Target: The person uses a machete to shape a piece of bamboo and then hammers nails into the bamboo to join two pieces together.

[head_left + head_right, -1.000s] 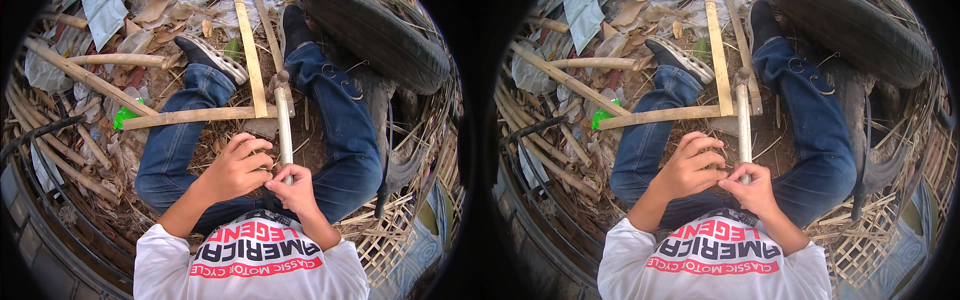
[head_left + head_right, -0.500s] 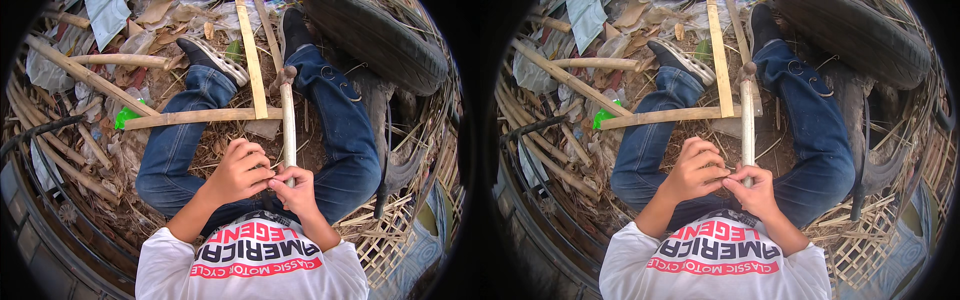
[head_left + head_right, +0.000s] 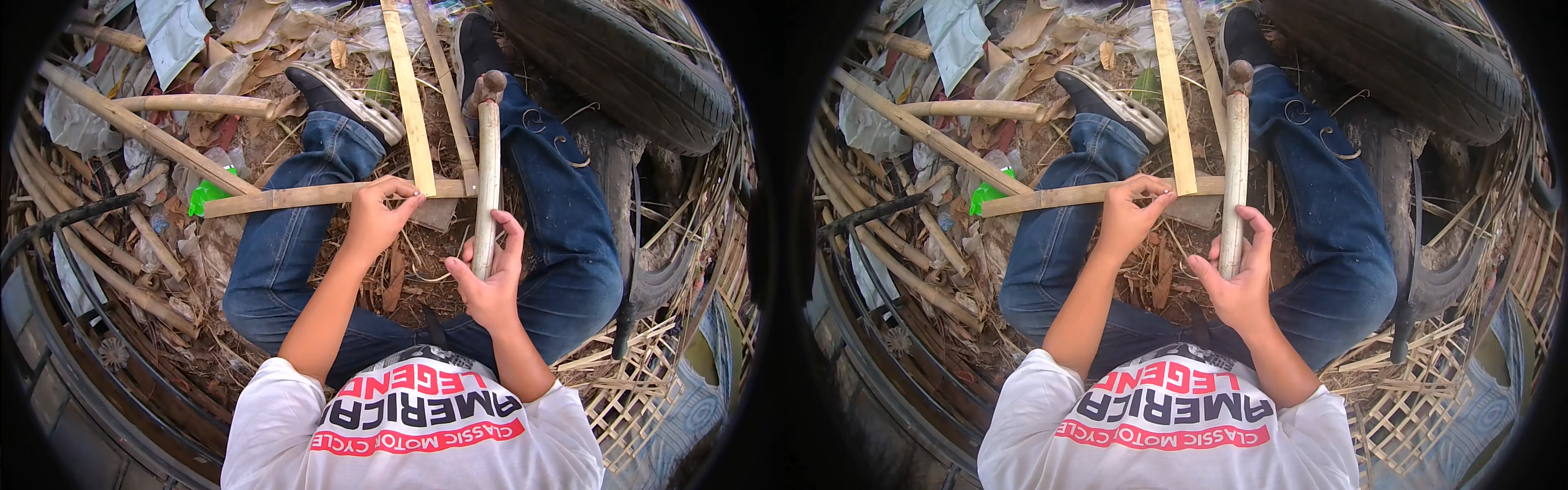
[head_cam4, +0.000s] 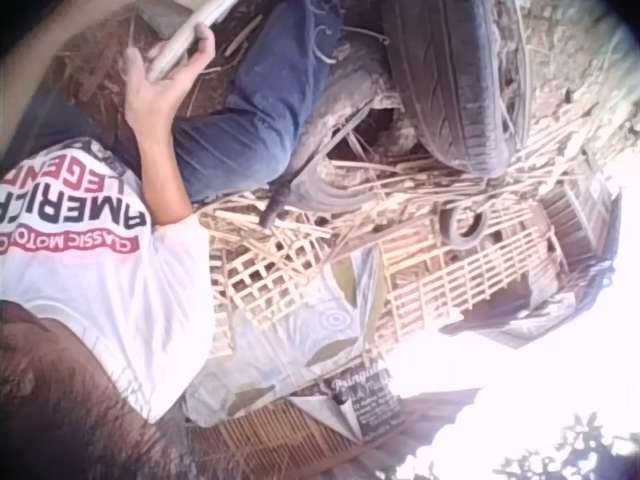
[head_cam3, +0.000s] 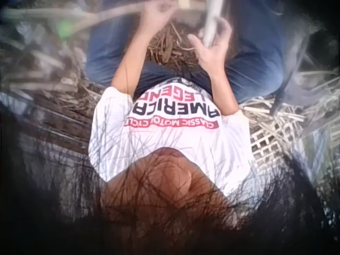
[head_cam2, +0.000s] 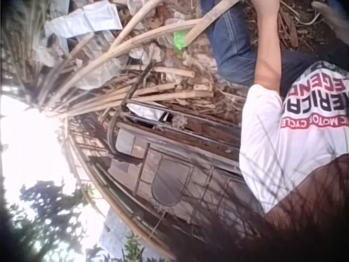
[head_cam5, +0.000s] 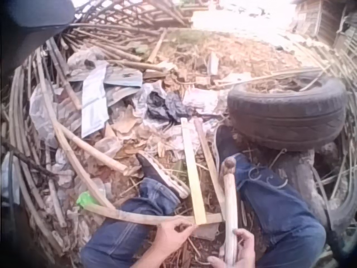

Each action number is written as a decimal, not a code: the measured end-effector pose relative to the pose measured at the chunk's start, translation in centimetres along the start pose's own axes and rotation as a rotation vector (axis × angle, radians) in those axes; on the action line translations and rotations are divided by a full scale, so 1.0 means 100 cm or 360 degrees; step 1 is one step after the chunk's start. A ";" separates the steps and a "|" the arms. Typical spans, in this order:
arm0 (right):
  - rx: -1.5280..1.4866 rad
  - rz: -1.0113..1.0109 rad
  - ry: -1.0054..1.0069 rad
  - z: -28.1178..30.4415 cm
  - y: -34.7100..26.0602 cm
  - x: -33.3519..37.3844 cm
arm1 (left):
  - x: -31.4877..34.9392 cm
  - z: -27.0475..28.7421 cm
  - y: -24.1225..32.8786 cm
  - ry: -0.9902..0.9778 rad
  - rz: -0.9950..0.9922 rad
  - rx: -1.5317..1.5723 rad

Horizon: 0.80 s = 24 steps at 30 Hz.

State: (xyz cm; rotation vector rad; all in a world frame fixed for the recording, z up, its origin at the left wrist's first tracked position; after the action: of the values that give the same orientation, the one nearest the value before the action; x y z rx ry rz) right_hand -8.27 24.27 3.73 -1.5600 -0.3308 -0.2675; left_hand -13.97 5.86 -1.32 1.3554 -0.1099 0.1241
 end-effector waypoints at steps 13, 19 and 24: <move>0.0061 0.0174 0.0139 0.029 -0.006 -0.024 | -0.078 -0.041 -0.024 0.0194 -0.0019 -0.0875; 0.0038 0.0128 0.0142 0.034 0.004 -0.024 | -0.079 -0.047 -0.028 0.0146 -0.0165 -0.0764; 0.0053 0.0107 0.0136 0.037 0.005 -0.021 | -0.081 -0.044 -0.027 0.0075 -0.0298 -0.0736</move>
State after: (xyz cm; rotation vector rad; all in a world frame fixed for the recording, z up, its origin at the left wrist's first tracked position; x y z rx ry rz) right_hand -10.20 27.86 2.47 -1.5194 -0.2146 -0.2741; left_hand -21.58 9.40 -6.09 0.8947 0.0289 -0.0277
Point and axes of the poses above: each hand's wrist, its own x-axis away from the middle knuckle, its own z-axis out of the back of the hand, y = z × x, the point moved 9 cm from there along -x, towards the middle knuckle, and after that the axes turned 6 degrees about x, right-handed, at the moved point
